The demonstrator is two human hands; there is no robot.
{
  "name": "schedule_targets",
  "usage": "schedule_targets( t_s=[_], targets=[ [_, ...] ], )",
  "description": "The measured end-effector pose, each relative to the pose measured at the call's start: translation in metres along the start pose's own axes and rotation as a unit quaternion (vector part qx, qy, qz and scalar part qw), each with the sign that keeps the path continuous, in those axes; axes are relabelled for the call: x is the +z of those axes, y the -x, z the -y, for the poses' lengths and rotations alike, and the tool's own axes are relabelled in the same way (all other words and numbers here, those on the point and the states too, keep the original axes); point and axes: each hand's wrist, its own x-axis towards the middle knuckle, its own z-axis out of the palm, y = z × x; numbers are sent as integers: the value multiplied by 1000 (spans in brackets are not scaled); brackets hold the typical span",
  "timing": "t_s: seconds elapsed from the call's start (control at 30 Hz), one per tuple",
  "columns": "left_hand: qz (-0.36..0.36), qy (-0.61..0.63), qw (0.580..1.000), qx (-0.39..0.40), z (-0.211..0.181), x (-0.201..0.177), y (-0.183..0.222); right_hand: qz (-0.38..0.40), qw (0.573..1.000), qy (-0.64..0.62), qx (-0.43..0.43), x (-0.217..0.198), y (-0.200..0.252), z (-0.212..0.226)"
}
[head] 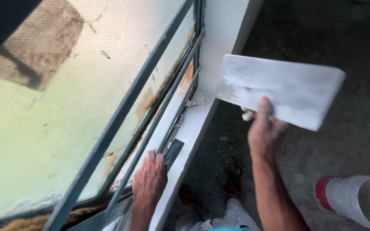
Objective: The person holds a hawk with plaster in one hand and a trowel in the other, applying and smoothing plaster along the window sill, frame edges, and adjacent wall surfaces. They move around the window opening, spreading the compound over the sill and smoothing the wall corner sections.
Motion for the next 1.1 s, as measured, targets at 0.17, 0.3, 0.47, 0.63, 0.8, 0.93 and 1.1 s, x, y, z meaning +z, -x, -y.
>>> schedule_targets(
  t_s=[0.17, 0.3, 0.47, 0.63, 0.8, 0.93, 1.1],
  targets=[
    [37, 8, 999, -2, 16, -5, 7, 0, 996, 77, -39, 57, -2, -80],
    [-70, 9, 995, 65, 33, 17, 9, -28, 997, 51, -58, 94, -1, -61],
    [69, -1, 997, 33, 35, 6, 5, -43, 975, 149, -159, 136, -13, -130],
    [45, 38, 997, 39, 49, 34, 5, -35, 992, 116, 25, 138, -11, -102],
    [66, 96, 993, 17, 51, 30, -1, -51, 988, 108, -102, 151, -15, -107],
    [68, 103, 992, 7, 55, 44, -7, 13, 972, 233, -5, 143, -17, -131],
    [0, 90, 994, 65, 62, 48, 3, -62, 992, 100, -45, 152, -10, -86]
  ],
)
